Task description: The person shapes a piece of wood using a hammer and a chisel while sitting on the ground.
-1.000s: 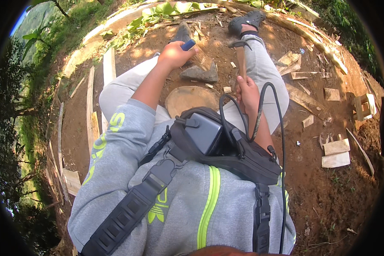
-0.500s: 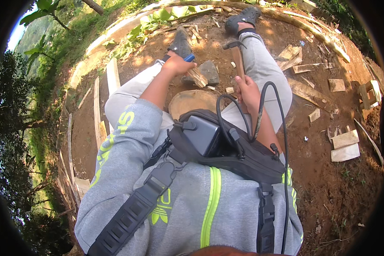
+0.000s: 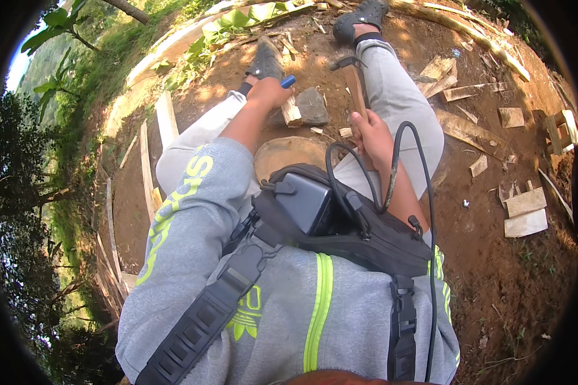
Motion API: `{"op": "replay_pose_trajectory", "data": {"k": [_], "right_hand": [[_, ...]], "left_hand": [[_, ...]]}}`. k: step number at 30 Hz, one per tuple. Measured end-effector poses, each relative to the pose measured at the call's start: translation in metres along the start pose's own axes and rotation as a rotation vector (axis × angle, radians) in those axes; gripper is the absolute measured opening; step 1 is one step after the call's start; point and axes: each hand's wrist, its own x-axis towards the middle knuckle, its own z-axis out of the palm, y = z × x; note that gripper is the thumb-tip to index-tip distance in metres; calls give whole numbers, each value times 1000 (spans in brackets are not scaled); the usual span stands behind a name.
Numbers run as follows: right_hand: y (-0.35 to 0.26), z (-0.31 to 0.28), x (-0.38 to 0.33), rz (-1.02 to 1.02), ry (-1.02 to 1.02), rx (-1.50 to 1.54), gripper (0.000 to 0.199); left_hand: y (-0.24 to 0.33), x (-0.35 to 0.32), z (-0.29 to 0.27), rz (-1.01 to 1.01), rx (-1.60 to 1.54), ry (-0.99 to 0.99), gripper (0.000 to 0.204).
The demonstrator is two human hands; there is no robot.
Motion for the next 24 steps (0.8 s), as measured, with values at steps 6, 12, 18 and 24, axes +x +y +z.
{"op": "replay_pose_trajectory", "data": {"k": [6, 12, 18, 24], "right_hand": [[-6, 2, 1, 40, 17, -11, 29], [-1, 2, 6, 62, -5, -29, 40], [-5, 0, 4, 64, 11, -27, 29], [-7, -1, 2, 68, 7, -29, 29]], "left_hand": [[-17, 3, 10, 83, -110, 15, 65], [-31, 4, 18, 110, -215, 55, 65], [-32, -8, 12, 86, -219, 42, 69], [-30, -39, 2, 52, -197, -17, 76]]}}
